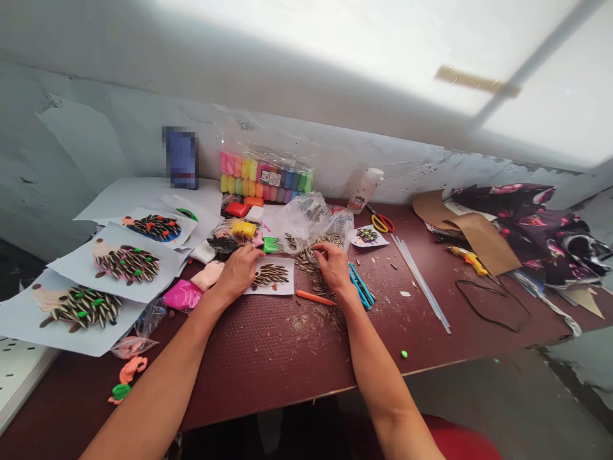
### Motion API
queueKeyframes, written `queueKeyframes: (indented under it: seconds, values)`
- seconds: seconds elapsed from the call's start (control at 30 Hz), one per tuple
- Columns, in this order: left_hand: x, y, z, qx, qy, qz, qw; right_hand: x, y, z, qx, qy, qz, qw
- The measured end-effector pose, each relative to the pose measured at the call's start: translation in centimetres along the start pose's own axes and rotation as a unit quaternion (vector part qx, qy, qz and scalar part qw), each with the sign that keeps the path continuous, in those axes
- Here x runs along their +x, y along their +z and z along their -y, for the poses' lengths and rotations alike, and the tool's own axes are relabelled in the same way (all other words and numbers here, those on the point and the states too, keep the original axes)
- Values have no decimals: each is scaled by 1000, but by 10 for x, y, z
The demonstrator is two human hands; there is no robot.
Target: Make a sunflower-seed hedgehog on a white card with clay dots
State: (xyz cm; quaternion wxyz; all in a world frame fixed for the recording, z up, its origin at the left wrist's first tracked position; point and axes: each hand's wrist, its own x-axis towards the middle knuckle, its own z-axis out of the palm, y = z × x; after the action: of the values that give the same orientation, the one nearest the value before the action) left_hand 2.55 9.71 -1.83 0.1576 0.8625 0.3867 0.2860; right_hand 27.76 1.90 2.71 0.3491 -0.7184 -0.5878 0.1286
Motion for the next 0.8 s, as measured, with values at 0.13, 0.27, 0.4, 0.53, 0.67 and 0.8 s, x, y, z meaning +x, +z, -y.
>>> queueKeyframes:
  seconds: [0.13, 0.27, 0.4, 0.53, 0.67, 0.8]
  values:
    - [0, -1, -1, 4, -1, 1, 1000, 0, 6, -3, 122, 22, 60, 990]
    - [0, -1, 0, 12, 2, 6, 1000, 0, 9, -6, 118, 26, 83, 989]
    - [0, 0, 1, 9, 6, 0, 1000, 0, 7, -7, 95, 35, 91, 991]
    - [-1, 0, 1, 15, 10, -6, 1000, -1, 5, -4, 92, 20, 96, 991]
    - [-2, -1, 1, 20, 4, -12, 1000, -2, 4, 1, 134, 10, 108, 985]
    - [-2, -2, 3, 22, 0, -15, 1000, -4, 0, 9, 143, 7, 134, 981]
